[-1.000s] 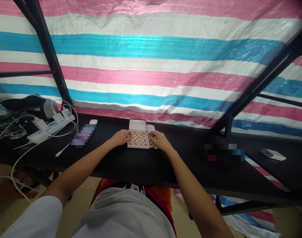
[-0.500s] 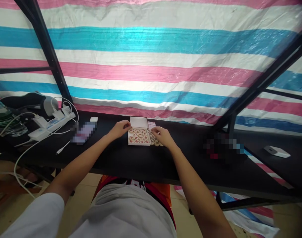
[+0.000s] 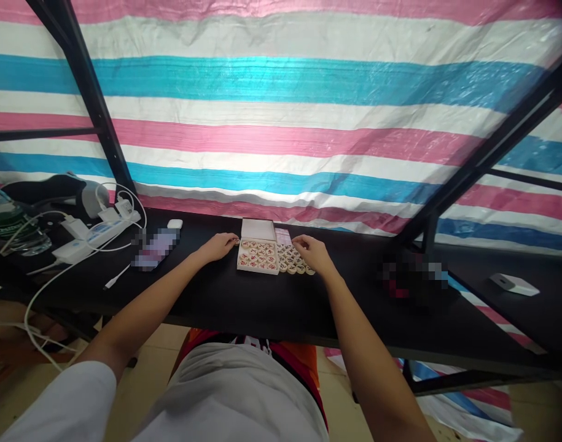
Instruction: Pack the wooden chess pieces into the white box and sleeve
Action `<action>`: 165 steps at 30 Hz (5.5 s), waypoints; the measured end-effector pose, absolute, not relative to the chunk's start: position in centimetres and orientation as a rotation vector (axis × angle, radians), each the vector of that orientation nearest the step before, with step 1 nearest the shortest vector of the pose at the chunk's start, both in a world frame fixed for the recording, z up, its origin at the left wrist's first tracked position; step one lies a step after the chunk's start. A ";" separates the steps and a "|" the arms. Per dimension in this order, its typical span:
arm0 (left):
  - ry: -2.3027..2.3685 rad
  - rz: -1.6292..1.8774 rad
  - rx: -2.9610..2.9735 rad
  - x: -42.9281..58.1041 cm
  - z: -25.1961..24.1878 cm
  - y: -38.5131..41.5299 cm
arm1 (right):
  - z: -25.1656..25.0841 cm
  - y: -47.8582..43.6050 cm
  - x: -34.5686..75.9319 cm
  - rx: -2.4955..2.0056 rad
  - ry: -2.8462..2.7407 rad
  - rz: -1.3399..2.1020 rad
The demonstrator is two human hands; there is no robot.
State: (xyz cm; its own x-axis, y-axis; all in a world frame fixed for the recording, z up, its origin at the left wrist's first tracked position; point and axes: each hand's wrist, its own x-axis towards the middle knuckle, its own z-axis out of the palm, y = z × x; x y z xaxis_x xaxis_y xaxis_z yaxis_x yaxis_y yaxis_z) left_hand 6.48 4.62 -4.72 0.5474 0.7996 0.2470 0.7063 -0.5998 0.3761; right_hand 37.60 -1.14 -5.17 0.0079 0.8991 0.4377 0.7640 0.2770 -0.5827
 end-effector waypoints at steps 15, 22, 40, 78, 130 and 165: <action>0.988 0.519 3.015 9.0 -5.0 2.9 | -5.1 -1.3 37.3 -1.499 -1.797 0.232; 1.005 0.534 2.992 8.8 -4.6 2.5 | -4.9 -1.3 37.1 -1.505 -1.822 0.218; 1.051 0.459 2.963 8.5 -4.5 2.5 | -4.8 -1.5 36.9 -1.532 -1.834 0.251; 1.367 0.430 2.528 4.5 -4.4 6.1 | -4.6 -2.0 29.3 -1.266 -2.293 -0.018; 1.473 0.448 2.446 3.6 -3.1 5.5 | -4.9 -0.3 33.6 -1.456 -1.841 0.303; 1.314 0.351 2.754 5.2 -4.7 4.9 | -4.8 -0.5 33.5 -1.450 -1.872 0.330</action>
